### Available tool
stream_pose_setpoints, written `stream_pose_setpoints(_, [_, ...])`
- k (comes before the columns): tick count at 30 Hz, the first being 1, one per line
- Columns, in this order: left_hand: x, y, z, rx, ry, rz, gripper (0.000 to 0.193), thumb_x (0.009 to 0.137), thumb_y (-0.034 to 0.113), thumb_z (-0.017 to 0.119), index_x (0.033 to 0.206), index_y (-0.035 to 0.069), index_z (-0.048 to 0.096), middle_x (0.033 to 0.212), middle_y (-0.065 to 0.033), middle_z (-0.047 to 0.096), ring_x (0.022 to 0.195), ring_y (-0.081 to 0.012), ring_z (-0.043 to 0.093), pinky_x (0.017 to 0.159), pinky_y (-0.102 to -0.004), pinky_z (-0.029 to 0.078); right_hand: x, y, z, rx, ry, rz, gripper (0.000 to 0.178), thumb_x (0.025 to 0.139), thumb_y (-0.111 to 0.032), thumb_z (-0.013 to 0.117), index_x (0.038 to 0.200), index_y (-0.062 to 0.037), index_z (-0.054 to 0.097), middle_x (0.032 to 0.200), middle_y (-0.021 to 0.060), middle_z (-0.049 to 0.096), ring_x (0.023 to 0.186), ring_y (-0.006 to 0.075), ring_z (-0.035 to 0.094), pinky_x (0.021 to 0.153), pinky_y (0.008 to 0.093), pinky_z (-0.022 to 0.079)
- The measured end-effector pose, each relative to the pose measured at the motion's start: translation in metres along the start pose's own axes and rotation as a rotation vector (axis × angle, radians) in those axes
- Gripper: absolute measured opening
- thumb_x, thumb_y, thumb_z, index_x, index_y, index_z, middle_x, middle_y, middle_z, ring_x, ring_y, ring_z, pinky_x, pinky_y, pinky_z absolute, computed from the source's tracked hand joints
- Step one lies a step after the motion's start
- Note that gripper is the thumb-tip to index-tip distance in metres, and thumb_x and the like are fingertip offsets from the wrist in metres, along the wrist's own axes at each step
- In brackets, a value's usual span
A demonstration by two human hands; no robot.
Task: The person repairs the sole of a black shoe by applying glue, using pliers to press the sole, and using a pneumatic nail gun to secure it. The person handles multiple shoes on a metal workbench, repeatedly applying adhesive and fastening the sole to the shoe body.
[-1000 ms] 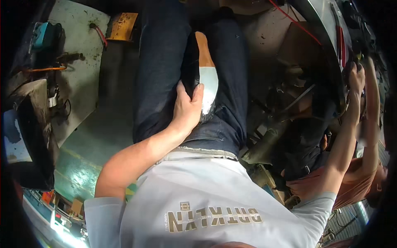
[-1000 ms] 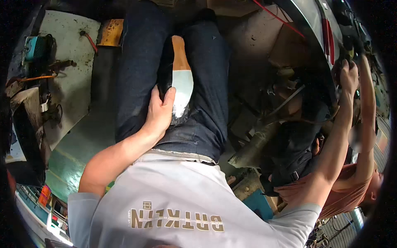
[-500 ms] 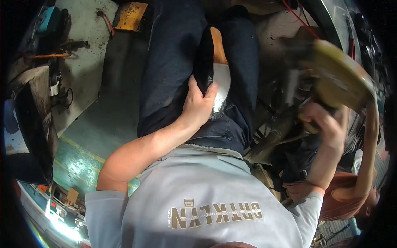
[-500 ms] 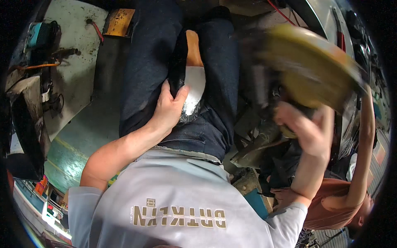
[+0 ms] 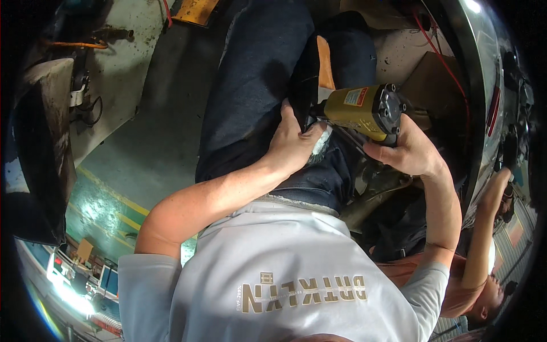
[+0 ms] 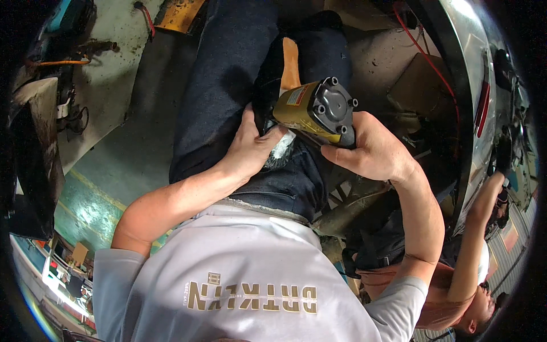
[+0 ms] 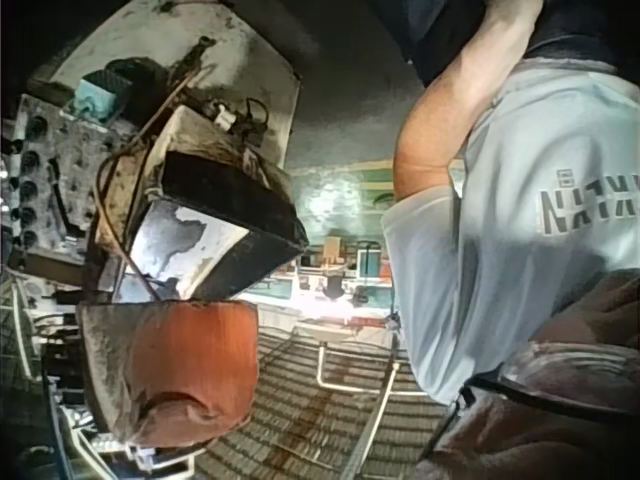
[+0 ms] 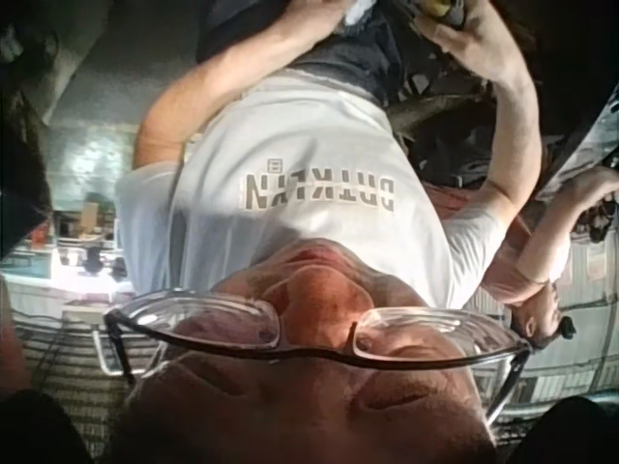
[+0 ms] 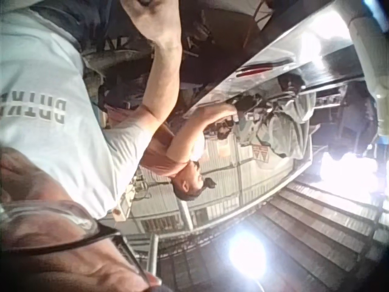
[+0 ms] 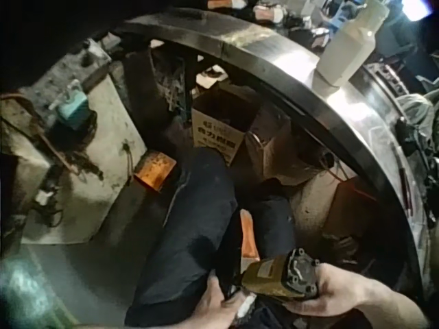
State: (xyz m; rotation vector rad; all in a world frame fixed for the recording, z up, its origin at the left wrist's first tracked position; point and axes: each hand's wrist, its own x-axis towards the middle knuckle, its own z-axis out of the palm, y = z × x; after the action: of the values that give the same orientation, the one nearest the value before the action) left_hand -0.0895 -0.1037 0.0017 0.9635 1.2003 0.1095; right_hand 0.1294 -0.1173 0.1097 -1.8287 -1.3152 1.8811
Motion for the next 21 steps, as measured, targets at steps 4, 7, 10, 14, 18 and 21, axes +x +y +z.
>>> stream_pose_setpoints(4, [0.005, -0.007, 0.001, -0.052, -0.04, 0.053, 0.082, 0.096, 0.025, 0.065, 0.151, -0.009, 0.014, 0.146, -0.0287, 0.039, 0.139, -0.0305, 0.039, 0.116, -0.0369, 0.032, -0.002, 0.007, 0.001, -0.101, 0.012, -0.089, 0.018, 0.081, -0.007, 0.07, 0.096, 0.0039, 0.068, 0.079, 0.011, 0.07, 0.069, 0.0188, 0.065, 0.069, 0.0334, 0.054])
stream_pose_setpoints(7, [0.006, -0.008, 0.0, -0.068, -0.077, 0.076, 0.093, 0.094, 0.025, 0.062, 0.149, -0.016, 0.0, 0.147, -0.0413, 0.03, 0.142, -0.0409, 0.036, 0.118, -0.0375, 0.029, -0.003, 0.004, -0.004, -0.174, -0.022, -0.049, 0.015, 0.081, -0.007, 0.071, 0.091, 0.0041, 0.068, 0.074, 0.0123, 0.069, 0.064, 0.0204, 0.064, 0.065, 0.0335, 0.054])
stream_pose_setpoints(10, [0.006, -0.008, -0.002, 0.017, -0.066, 0.052, 0.092, 0.093, 0.024, 0.062, 0.15, -0.016, 0.001, 0.147, -0.0408, 0.031, 0.14, -0.0407, 0.039, 0.117, -0.0373, 0.03, -0.003, 0.002, -0.005, -0.183, -0.018, -0.023, 0.015, 0.08, -0.008, 0.072, 0.087, 0.005, 0.068, 0.072, 0.0128, 0.069, 0.061, 0.0215, 0.064, 0.062, 0.0342, 0.054])
stream_pose_setpoints(14, [0.004, -0.011, -0.002, -0.05, -0.022, 0.023, 0.083, 0.093, 0.019, 0.069, 0.151, -0.008, 0.017, 0.144, -0.025, 0.044, 0.135, -0.0272, 0.044, 0.112, -0.035, 0.036, -0.012, -0.005, -0.005, -0.152, 0.054, 0.0, 0.019, 0.08, -0.008, 0.074, 0.093, 0.0046, 0.067, 0.079, 0.009, 0.068, 0.066, 0.0173, 0.063, 0.064, 0.0323, 0.052])
stream_pose_setpoints(18, [0.0, -0.014, -0.006, -0.124, 0.017, 0.061, 0.079, 0.091, 0.015, 0.071, 0.152, -0.001, 0.024, 0.14, -0.0174, 0.049, 0.128, -0.0226, 0.048, 0.109, -0.0337, 0.039, -0.06, -0.011, -0.023, 0.254, 0.361, 0.086, 0.03, 0.084, -0.01, 0.074, 0.109, 0.0025, 0.062, 0.09, 0.0043, 0.065, 0.077, 0.0119, 0.059, 0.07, 0.0271, 0.049])
stream_pose_setpoints(21, [0.009, -0.033, -0.014, -0.294, -0.08, 0.087, 0.081, 0.09, 0.012, 0.07, 0.151, -0.005, 0.021, 0.144, -0.0188, 0.043, 0.132, -0.0245, 0.045, 0.11, -0.0341, 0.037, -0.086, -0.015, -0.041, 0.397, 0.701, -0.23, 0.028, 0.088, -0.01, 0.068, 0.111, 0.0038, 0.06, 0.093, 0.0059, 0.064, 0.077, 0.0135, 0.061, 0.068, 0.0287, 0.049])
